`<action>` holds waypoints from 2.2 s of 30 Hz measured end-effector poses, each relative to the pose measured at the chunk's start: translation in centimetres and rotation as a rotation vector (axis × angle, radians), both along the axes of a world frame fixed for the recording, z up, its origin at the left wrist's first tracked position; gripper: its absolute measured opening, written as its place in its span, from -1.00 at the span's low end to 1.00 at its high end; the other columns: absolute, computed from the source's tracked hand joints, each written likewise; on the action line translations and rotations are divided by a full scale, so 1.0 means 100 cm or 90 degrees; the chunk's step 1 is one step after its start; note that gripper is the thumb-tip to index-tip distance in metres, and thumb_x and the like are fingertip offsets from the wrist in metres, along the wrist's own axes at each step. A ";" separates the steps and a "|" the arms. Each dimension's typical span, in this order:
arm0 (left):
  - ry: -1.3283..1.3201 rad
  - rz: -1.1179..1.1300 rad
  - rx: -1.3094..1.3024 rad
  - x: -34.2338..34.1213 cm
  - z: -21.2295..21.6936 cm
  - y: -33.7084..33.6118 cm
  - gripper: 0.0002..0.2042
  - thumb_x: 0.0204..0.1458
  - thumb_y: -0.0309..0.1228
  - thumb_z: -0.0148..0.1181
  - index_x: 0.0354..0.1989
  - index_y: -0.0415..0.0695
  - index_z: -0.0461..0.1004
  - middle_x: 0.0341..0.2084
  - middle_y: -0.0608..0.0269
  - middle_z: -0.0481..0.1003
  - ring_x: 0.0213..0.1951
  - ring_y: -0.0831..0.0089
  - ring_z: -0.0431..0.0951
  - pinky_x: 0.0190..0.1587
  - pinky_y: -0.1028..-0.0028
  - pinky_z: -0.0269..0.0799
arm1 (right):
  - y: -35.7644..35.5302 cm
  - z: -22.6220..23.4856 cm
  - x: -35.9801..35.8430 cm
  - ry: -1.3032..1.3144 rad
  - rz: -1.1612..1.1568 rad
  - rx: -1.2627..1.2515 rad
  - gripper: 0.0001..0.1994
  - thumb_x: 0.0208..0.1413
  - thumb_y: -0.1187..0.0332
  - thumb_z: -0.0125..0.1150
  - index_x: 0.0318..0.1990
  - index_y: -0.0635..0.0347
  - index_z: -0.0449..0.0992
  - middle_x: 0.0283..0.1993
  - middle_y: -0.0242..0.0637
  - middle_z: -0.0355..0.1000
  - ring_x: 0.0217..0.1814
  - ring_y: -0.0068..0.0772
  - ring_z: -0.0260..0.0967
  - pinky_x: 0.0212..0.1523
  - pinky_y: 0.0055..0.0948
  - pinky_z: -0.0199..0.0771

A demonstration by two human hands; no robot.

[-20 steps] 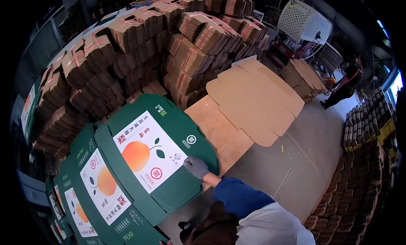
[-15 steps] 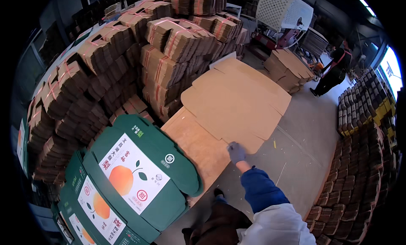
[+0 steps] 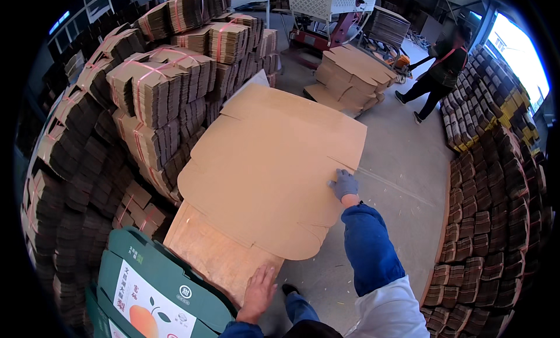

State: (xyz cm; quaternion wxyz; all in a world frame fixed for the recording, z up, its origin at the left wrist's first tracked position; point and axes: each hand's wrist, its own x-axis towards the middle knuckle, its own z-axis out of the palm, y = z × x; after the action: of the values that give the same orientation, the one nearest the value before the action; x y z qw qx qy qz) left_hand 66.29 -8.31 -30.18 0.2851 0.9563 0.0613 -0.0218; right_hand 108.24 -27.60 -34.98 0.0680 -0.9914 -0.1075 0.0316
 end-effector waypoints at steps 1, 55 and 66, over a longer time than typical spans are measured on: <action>0.018 -0.014 0.019 0.023 -0.011 0.003 -0.42 0.05 -0.29 0.22 0.27 -0.10 0.25 0.28 -0.03 0.19 0.28 0.03 0.22 0.24 0.17 0.21 | -0.001 0.001 0.001 0.010 -0.006 -0.004 -0.37 0.07 -0.05 0.18 0.23 0.10 0.31 0.21 -0.22 0.33 0.27 -0.15 0.27 0.10 -0.03 0.36; -0.144 0.656 -0.667 -0.423 0.150 0.071 -0.73 0.18 -0.42 0.12 -0.05 -0.37 0.49 -0.28 0.10 0.60 -0.25 0.37 0.60 -0.13 0.42 0.50 | 0.168 0.227 -0.574 0.319 0.771 0.062 -0.55 0.20 -0.10 -0.03 -0.12 0.06 0.56 -0.24 -0.14 0.56 -0.10 -0.05 0.51 -0.09 -0.12 0.47; -0.006 0.587 -0.328 -0.416 0.206 0.022 -0.71 0.19 -0.28 0.12 -0.16 -0.32 0.38 -0.56 -0.19 0.47 -0.45 -0.18 0.49 -0.42 0.12 0.40 | 0.534 0.197 -0.434 0.570 0.534 0.542 -0.60 0.22 0.08 0.07 -0.03 0.28 0.36 -0.31 -0.17 0.43 -0.55 -0.39 0.42 -0.56 -0.36 0.52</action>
State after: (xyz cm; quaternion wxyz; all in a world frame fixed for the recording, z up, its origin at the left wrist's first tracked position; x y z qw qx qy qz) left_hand 24.69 -6.14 -9.61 0.4914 0.7288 0.4671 0.0962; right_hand 64.83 25.79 -15.33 0.4653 -0.6476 -0.4416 0.4113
